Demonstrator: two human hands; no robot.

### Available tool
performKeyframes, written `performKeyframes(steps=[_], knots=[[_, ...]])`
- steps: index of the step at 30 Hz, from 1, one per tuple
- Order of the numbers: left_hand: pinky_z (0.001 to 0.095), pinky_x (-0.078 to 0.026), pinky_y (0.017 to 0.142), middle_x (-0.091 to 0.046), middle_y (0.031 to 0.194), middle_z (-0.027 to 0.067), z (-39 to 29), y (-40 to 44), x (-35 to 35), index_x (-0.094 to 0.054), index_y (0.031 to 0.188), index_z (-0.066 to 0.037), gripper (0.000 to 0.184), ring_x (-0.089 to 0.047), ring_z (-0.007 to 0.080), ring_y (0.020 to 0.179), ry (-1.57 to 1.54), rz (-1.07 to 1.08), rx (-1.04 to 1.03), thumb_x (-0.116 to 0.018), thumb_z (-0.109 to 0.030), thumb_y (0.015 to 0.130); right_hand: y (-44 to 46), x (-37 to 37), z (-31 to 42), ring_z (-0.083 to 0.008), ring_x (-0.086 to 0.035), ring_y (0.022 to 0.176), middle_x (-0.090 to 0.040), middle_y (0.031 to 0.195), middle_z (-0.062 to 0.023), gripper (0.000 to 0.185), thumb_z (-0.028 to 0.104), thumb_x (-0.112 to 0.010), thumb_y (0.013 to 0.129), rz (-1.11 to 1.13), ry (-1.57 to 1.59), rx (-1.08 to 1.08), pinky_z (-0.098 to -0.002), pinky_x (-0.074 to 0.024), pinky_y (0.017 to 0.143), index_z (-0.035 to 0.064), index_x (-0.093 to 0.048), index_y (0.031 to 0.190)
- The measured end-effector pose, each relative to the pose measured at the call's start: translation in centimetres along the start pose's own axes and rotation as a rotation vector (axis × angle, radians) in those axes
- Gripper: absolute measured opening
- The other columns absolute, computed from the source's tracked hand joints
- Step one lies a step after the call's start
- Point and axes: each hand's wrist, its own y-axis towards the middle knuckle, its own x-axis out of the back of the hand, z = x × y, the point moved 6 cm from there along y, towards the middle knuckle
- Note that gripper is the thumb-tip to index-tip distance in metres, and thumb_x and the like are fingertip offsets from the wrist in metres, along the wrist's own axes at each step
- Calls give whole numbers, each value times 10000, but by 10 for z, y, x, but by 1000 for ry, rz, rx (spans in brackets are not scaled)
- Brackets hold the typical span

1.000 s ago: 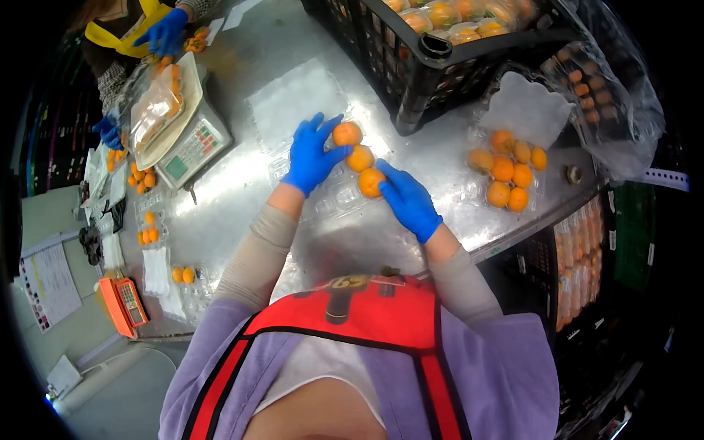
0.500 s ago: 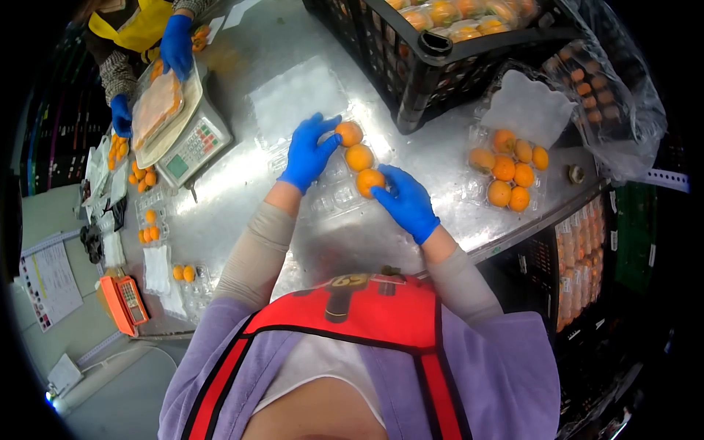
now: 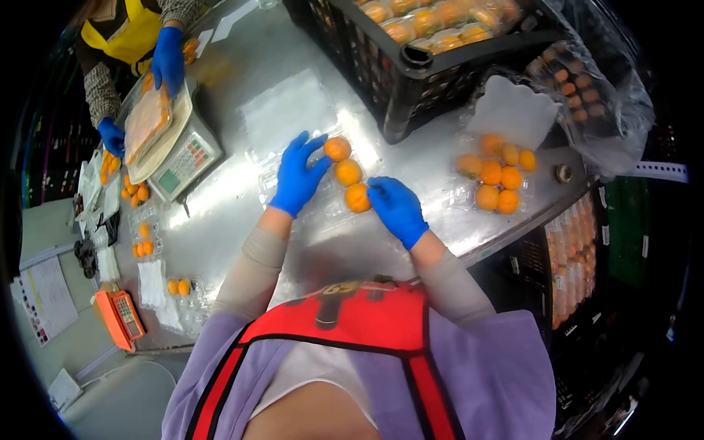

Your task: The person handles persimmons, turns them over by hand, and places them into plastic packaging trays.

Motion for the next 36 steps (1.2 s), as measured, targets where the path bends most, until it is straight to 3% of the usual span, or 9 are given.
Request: performKeyframes(steps=[9, 11, 16, 17, 23, 25, 31, 35, 36], knots=[[405, -303, 1065, -435, 1348, 202, 65, -52, 84, -403, 1365, -57, 655, -373, 324, 1290, -42, -397, 223, -694, -156, 787, 2, 27, 16, -140, -609, 812, -643, 1005, -89, 312, 194, -625, 877, -41, 30, -2, -259, -488, 740, 48, -597, 1151], [366, -374, 1016, -437, 1335, 178, 107, -83, 67, -302, 1423, -54, 693, -416, 245, 1252, -514, -272, 515, -657, -119, 831, -1, 44, 34, -121, -598, 864, -639, 1059, -70, 316, 150, -617, 881, -1, 403, -19, -250, -475, 772, 20, -585, 1167], [351, -360, 1018, -372, 1416, 156, 60, -115, 52, -256, 1446, -65, 710, -434, 256, 1238, -534, -129, 387, -631, -89, 843, 17, 160, 146, -154, -581, 1014, -594, 1174, -93, 288, 78, -525, 919, -282, 455, 408, -275, -449, 912, -5, -551, 1194], [351, -360, 1018, -372, 1416, 156, 55, -117, 49, -256, 1446, -65, 710, -434, 256, 1238, -541, -129, 380, -631, -89, 843, 32, 187, 157, -168, -589, 1006, -589, 1181, -97, 285, 68, -514, 926, -324, 270, 583, -285, -453, 918, -3, -548, 1200], [379, -327, 1058, -346, 1438, 169, 22, -119, 27, -264, 1426, -23, 702, -381, 302, 1300, -292, 30, 166, -625, -174, 844, 133, 263, 222, -155, -584, 1011, -618, 1129, -82, 328, 191, -575, 916, -404, -98, 717, -274, -441, 875, 6, -575, 1187], [382, -328, 1057, -355, 1431, 170, 20, -125, 25, -276, 1420, -22, 697, -384, 309, 1295, -289, -18, 189, -628, -181, 840, 174, 263, 236, -232, -636, 873, -672, 978, -135, 273, 210, -619, 865, -405, -175, 683, -339, -487, 807, 78, -643, 1103], [384, -354, 1030, -393, 1413, 149, 26, -157, 58, -347, 1382, -25, 660, -423, 310, 1258, -178, -134, 265, -647, -166, 811, 290, 236, 255, -217, -649, 800, -685, 853, -124, 267, 243, -563, 831, -309, -814, 424, -335, -501, 748, 30, -684, 938], [376, -372, 1008, -402, 1415, 120, 43, -188, 86, -379, 1359, -31, 636, -452, 289, 1227, -207, -226, 417, -651, -135, 794, 384, 219, 224, -248, -663, 759, -675, 804, -146, 280, 264, -589, 784, -238, -953, 430, -354, -517, 699, 26, -680, 900], [377, -378, 1001, -392, 1426, 106, 45, -195, 90, -382, 1357, -34, 615, -458, 272, 1216, -223, -238, 463, -637, -121, 804, 379, 209, 229, -249, -664, 739, -671, 794, -150, 303, 285, -603, 771, -207, -937, 290, -363, -522, 676, 25, -672, 911]])
